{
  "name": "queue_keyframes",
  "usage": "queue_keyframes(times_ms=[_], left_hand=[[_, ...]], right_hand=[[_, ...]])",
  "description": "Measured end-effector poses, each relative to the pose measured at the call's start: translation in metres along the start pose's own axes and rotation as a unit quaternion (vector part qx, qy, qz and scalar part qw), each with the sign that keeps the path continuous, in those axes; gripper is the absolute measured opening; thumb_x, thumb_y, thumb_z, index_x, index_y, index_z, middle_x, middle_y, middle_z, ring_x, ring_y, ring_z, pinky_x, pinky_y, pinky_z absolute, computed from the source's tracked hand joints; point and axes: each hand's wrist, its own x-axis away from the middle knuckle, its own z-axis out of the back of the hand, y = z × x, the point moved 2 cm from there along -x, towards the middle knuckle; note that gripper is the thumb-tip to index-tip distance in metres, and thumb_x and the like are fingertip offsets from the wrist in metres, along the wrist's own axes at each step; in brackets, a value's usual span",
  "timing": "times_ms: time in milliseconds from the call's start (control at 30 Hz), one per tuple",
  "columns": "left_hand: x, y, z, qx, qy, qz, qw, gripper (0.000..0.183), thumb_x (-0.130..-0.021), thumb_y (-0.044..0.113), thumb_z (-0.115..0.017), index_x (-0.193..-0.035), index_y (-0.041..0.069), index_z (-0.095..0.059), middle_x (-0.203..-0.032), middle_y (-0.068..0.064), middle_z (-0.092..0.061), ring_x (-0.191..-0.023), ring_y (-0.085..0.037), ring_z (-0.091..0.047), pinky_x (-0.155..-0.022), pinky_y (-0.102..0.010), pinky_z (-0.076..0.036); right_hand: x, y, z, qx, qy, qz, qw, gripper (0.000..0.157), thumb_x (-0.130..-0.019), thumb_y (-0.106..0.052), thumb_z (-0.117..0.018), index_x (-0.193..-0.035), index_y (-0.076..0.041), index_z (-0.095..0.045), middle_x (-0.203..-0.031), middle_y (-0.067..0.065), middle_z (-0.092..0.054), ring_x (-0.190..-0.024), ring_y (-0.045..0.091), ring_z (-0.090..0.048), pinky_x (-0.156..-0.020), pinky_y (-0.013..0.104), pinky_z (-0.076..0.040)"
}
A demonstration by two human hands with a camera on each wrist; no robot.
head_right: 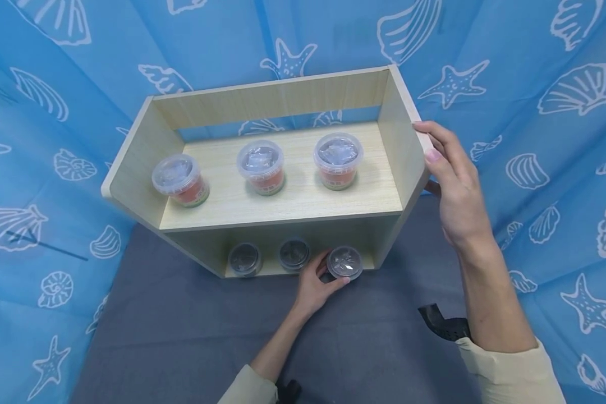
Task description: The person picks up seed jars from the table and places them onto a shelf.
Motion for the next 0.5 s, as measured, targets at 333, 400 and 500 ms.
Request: queue_keyframes(times_ms=[333,400,500], left_hand=[[-0.013,0.0,-0.01,-0.018,0.0,-0.018,0.9997,0.074,-0.075,0.017,-0.089,-0.141,0.009,-0.054,-0.133,-0.01,-0.059,-0.121,-0.016,-0.058,-0.097,-0.027,-0.048],[-0.014,-0.002,-0.01,-0.018,0.002,-0.013,0.9997,0.075,-0.076,0.016,-0.088,-0.142,0.01,-0.053,-0.134,-0.01,-0.058,-0.122,-0.016,-0.057,-0.098,-0.026,-0.048],[-0.017,-0.005,-0.011,-0.024,0.003,-0.003,0.9997,0.076,-0.077,0.016,-0.087,-0.144,0.011,-0.051,-0.137,-0.01,-0.056,-0.124,-0.017,-0.056,-0.099,-0.025,-0.046]], right_hand=[[0.0,0.0,0.001,-0.008,-0.002,0.003,1.0,0.041,-0.103,-0.019,-0.043,-0.143,-0.01,-0.051,-0.148,0.014,-0.036,-0.12,0.028,-0.04,-0.086,0.043,-0.032],[0.0,0.0,0.001,-0.004,-0.003,0.005,1.0,0.041,-0.103,-0.019,-0.043,-0.143,-0.01,-0.051,-0.148,0.014,-0.035,-0.121,0.028,-0.039,-0.086,0.043,-0.032],[0.0,0.001,0.001,-0.003,-0.003,0.006,1.0,0.042,-0.103,-0.019,-0.043,-0.143,-0.009,-0.051,-0.148,0.014,-0.035,-0.12,0.028,-0.04,-0.086,0.042,-0.032]])
